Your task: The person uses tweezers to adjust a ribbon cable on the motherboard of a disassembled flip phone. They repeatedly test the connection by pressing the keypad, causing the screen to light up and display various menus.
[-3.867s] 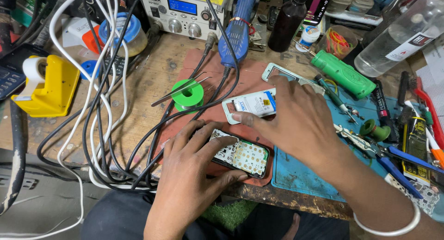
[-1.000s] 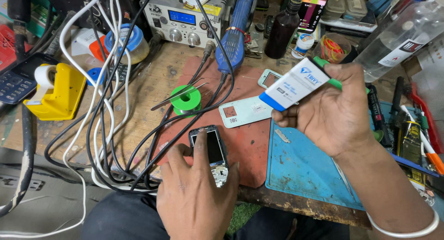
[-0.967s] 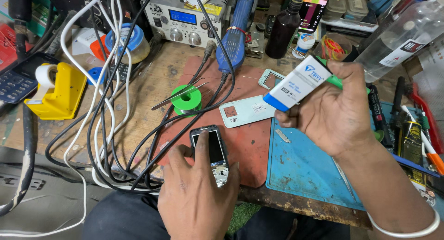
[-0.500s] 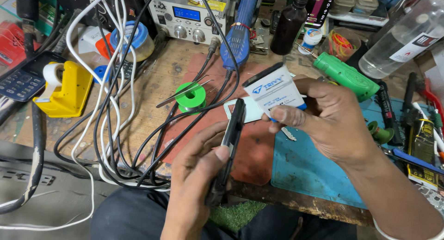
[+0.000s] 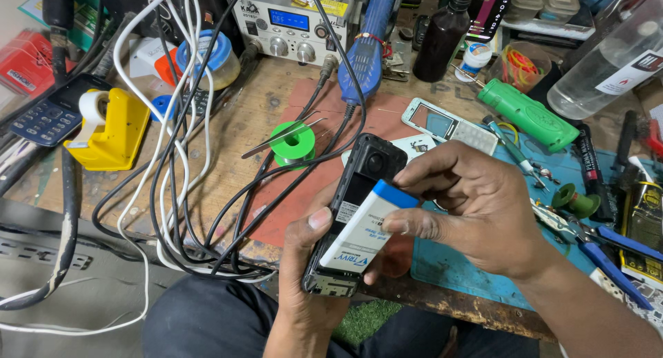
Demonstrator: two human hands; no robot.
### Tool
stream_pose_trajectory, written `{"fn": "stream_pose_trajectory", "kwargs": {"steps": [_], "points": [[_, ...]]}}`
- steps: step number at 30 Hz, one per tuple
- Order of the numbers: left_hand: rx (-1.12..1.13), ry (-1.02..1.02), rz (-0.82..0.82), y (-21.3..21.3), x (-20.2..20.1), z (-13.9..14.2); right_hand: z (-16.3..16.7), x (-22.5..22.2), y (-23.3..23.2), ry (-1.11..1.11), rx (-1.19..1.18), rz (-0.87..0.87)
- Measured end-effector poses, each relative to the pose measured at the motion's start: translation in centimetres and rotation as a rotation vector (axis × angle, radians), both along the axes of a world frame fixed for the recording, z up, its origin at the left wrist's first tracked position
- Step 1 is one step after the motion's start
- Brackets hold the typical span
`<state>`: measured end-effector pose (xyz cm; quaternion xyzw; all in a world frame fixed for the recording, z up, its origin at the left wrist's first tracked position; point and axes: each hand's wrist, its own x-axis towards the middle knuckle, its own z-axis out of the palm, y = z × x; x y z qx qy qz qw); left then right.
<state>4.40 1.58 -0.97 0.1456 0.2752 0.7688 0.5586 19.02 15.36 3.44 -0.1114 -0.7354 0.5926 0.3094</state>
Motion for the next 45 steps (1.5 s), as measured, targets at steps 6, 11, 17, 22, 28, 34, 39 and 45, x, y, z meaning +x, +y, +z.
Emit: {"fn": "stream_pose_trajectory", "kwargs": {"steps": [6, 11, 17, 22, 28, 34, 39, 45], "points": [[0.088, -0.013, 0.013, 0.1, 0.0, -0.5, -0.2, -0.3, -0.8, -0.003, 0.068, 0.017], [0.104, -0.019, 0.022, 0.0, 0.1, -0.7, -0.1, -0.8, -1.1, -0.02, 0.396, -0.108], [0.087, -0.047, 0.028, 0.0, 0.2, -0.7, 0.3, -1.0, -1.5, -0.1, 0.567, -0.214], [0.03, 0.004, 0.063, 0.1, 0.4, -0.7, 0.7, -0.7, -2.1, -0.129, 0.619, -0.241], [0.023, 0.051, 0.097, -0.1, 0.3, -0.2, 1.4, -1.2, -3.3, -0.145, 0.892, -0.34], [0.022, 0.28, 0.315, -0.1, 0.2, 0.0, 1.3, -1.9, -4.9, -0.154, 1.09, -0.283], [-0.12, 0.504, 0.472, -0.4, 0.4, 0.2, 1.1, -2.0, -4.9, -0.171, 0.394, 0.162], [-0.032, 0.522, 0.605, -1.0, 0.3, 1.2, 0.3, -2.3, -3.8, -0.298, -0.446, 0.331]]}}
